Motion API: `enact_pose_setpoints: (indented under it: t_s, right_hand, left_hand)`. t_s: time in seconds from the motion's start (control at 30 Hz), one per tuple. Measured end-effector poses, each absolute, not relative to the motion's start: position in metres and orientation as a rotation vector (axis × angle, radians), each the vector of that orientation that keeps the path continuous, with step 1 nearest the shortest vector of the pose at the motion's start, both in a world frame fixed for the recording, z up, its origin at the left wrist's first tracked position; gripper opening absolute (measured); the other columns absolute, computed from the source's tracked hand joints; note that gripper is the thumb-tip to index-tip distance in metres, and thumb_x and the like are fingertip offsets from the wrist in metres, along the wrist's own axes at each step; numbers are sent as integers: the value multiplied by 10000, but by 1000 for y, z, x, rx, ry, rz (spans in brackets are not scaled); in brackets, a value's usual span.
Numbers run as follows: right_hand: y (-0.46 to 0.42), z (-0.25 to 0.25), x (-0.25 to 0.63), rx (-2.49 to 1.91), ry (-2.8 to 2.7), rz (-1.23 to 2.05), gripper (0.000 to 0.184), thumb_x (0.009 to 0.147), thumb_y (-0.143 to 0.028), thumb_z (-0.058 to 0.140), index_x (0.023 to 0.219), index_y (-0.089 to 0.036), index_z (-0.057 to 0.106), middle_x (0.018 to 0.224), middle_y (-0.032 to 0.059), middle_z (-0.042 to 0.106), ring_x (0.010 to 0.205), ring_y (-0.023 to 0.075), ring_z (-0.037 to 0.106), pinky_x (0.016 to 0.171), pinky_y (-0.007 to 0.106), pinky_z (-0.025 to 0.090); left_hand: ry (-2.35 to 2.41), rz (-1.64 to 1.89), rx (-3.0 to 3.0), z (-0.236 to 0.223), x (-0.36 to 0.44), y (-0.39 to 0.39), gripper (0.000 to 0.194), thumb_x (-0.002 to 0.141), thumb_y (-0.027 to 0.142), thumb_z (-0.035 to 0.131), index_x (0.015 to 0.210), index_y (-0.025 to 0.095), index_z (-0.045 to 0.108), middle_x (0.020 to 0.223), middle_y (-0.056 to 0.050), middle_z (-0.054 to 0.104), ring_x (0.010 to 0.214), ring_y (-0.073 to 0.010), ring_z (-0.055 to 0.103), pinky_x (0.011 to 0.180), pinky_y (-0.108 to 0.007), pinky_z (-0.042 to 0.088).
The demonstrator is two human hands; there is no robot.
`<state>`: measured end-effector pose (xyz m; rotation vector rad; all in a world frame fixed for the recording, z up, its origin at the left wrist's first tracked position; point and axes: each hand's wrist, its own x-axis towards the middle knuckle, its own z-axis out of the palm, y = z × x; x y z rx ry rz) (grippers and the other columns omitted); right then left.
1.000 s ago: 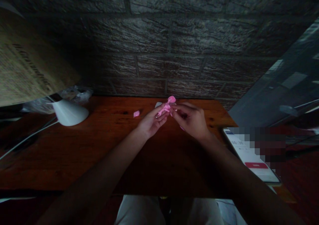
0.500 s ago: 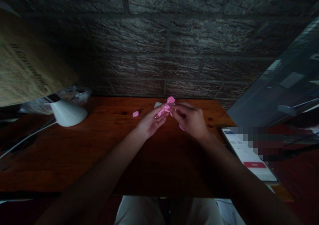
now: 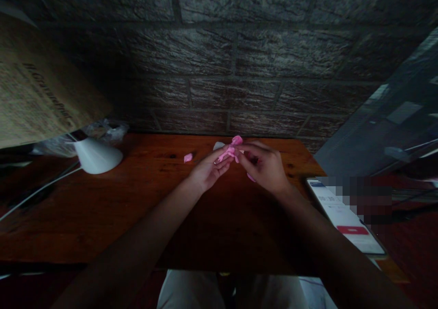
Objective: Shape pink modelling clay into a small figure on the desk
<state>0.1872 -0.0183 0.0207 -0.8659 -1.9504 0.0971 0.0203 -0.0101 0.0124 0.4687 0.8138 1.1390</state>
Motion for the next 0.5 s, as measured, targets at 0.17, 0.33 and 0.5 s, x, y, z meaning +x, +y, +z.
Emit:
enact_pose_setpoints:
  t_s: [0.17,0.33,0.5]
  right_hand:
    - [-17,18,187,-860,-1947,75,160,917,-180,659,1029,-200,771,962,54,771,724,149,682,683,283,548]
    - [-16,16,187,-873,-1964,62,173,924,-193,644,1043,-224,764,979,41,764,725,148,674,687,292,547]
    - [-16,17,188,-866,-1982,79,186,925,-179,633,1048,-230,763,963,35,755,735,148,668,692,288,539]
  left_hand:
    - [838,1132,492,11,21,-10,78,785,217,803,793,157,753,821,-33,746,762,-102,668,801,-229,477]
    - [829,1128,500,11,20,-10,79,784,216,804,799,157,753,824,-36,747,768,-108,674,807,-239,469]
    - [817,1129,493,11,20,-10,76,784,202,804,799,149,751,819,-40,746,768,-108,678,812,-242,472]
